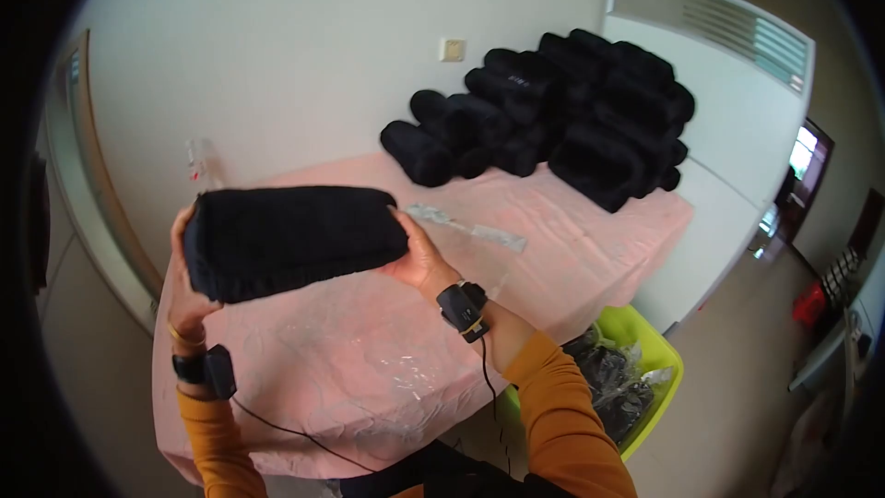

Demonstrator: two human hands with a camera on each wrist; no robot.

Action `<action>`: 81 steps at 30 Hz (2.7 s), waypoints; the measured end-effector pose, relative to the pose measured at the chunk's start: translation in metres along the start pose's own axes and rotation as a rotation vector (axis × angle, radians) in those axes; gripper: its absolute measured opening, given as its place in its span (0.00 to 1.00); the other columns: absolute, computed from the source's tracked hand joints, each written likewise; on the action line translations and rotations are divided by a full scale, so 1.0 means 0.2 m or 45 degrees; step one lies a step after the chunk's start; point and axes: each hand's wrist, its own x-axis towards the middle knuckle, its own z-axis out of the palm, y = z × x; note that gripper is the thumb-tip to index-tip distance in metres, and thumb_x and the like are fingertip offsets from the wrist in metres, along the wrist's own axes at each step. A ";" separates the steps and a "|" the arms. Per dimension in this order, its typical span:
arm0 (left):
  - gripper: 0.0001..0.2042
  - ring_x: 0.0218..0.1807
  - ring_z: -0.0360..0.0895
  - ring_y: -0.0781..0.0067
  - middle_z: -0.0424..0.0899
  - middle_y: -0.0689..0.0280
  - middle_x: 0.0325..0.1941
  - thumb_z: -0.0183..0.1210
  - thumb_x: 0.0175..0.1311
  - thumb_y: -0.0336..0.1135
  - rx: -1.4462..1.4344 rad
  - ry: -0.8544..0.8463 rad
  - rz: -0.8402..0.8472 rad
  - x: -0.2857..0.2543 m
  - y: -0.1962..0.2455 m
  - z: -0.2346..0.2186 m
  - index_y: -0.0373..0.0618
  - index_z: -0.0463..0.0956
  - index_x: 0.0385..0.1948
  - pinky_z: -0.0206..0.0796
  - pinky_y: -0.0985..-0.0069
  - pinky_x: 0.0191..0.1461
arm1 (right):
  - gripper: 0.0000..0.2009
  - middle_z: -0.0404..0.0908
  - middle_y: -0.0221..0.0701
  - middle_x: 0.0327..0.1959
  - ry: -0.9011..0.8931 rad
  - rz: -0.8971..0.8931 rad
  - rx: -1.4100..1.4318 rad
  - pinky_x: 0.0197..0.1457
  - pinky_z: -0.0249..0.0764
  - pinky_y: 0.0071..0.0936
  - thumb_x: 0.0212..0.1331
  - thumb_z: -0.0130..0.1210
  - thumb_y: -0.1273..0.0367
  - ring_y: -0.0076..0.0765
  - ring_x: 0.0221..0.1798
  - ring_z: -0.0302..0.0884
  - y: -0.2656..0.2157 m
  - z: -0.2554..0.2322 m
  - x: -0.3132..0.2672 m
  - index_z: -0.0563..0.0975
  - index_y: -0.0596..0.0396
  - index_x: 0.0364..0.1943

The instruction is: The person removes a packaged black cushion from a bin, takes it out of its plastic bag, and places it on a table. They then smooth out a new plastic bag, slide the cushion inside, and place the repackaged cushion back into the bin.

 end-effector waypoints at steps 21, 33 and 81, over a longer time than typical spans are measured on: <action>0.35 0.65 0.68 0.64 0.69 0.58 0.65 0.59 0.59 0.52 -0.567 0.290 -0.838 -0.22 -0.40 0.08 0.43 0.60 0.65 0.59 0.69 0.68 | 0.45 0.62 0.36 0.65 -0.134 -0.608 -1.054 0.67 0.63 0.36 0.45 0.58 0.74 0.36 0.67 0.60 0.01 -0.10 -0.02 0.49 0.51 0.71; 0.42 0.69 0.59 0.64 0.61 0.58 0.67 0.66 0.50 0.54 -0.166 0.098 -0.189 -0.11 -0.22 0.17 0.45 0.58 0.66 0.51 0.72 0.70 | 0.31 0.73 0.33 0.58 0.138 -0.185 -0.131 0.64 0.68 0.38 0.53 0.54 0.66 0.42 0.61 0.70 -0.02 -0.17 0.00 0.63 0.52 0.64; 0.35 0.67 0.66 0.60 0.66 0.56 0.67 0.57 0.60 0.53 -0.113 0.308 -0.408 -0.22 -0.34 0.21 0.38 0.60 0.64 0.54 0.66 0.71 | 0.33 0.70 0.31 0.56 -0.057 -0.853 -0.790 0.68 0.61 0.37 0.45 0.67 0.63 0.35 0.60 0.67 0.02 -0.13 -0.02 0.68 0.52 0.58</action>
